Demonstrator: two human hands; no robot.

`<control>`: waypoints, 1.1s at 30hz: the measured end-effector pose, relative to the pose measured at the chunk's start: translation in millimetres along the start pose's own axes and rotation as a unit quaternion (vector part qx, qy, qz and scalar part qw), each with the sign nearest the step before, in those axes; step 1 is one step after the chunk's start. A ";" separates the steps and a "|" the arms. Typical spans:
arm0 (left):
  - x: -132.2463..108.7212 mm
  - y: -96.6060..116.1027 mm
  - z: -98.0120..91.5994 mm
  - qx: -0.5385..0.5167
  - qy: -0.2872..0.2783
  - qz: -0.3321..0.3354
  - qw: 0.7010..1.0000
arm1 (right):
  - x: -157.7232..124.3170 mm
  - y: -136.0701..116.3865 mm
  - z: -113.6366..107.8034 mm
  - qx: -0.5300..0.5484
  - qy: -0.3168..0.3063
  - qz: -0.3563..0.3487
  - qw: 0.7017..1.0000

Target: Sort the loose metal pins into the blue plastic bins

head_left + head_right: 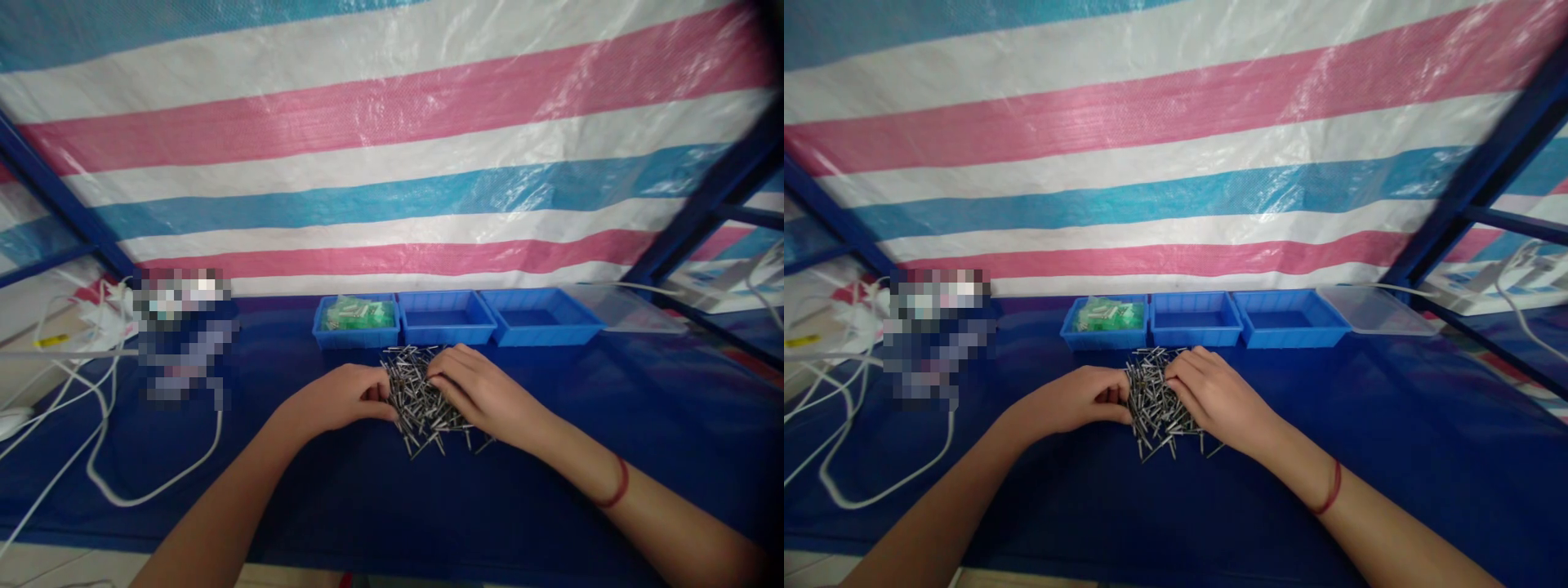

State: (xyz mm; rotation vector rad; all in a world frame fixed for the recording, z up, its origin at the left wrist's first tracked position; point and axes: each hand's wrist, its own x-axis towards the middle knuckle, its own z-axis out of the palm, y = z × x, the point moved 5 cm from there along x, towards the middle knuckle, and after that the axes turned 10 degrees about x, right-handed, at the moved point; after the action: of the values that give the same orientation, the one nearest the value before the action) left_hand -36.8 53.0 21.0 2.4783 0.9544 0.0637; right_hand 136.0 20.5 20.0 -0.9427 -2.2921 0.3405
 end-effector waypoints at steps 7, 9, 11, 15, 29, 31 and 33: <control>2.1 18.6 -3.3 0.023 0.155 0.028 0.987 | -4.4 -5.1 -5.9 0.111 0.117 0.048 0.986; 4.1 26.3 2.9 0.017 0.172 0.046 0.984 | -5.6 -7.7 -5.1 0.150 0.133 0.058 0.978; 6.2 31.5 8.6 0.009 0.179 0.054 0.982 | -6.3 -9.3 -4.1 0.181 0.144 0.065 0.971; 8.2 32.4 11.6 -0.015 0.208 0.034 0.977 | -6.9 -8.1 -1.9 0.230 0.156 0.075 0.958; 11.2 35.5 15.0 -0.019 0.237 0.033 0.971 | -5.2 -12.6 -4.3 0.219 0.162 0.076 0.959; 10.4 36.3 14.3 -0.021 0.243 0.042 0.969 | -4.9 -14.1 -4.6 0.232 0.157 0.066 0.958; 9.6 36.4 13.3 -0.022 0.246 0.047 0.968 | -4.6 -15.4 -5.0 0.243 0.154 0.056 0.956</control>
State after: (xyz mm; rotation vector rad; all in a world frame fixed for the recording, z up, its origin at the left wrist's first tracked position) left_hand -4.2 30.2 24.5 2.5119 1.0063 0.7521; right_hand 133.4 6.4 28.7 -0.8035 -1.7573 0.7147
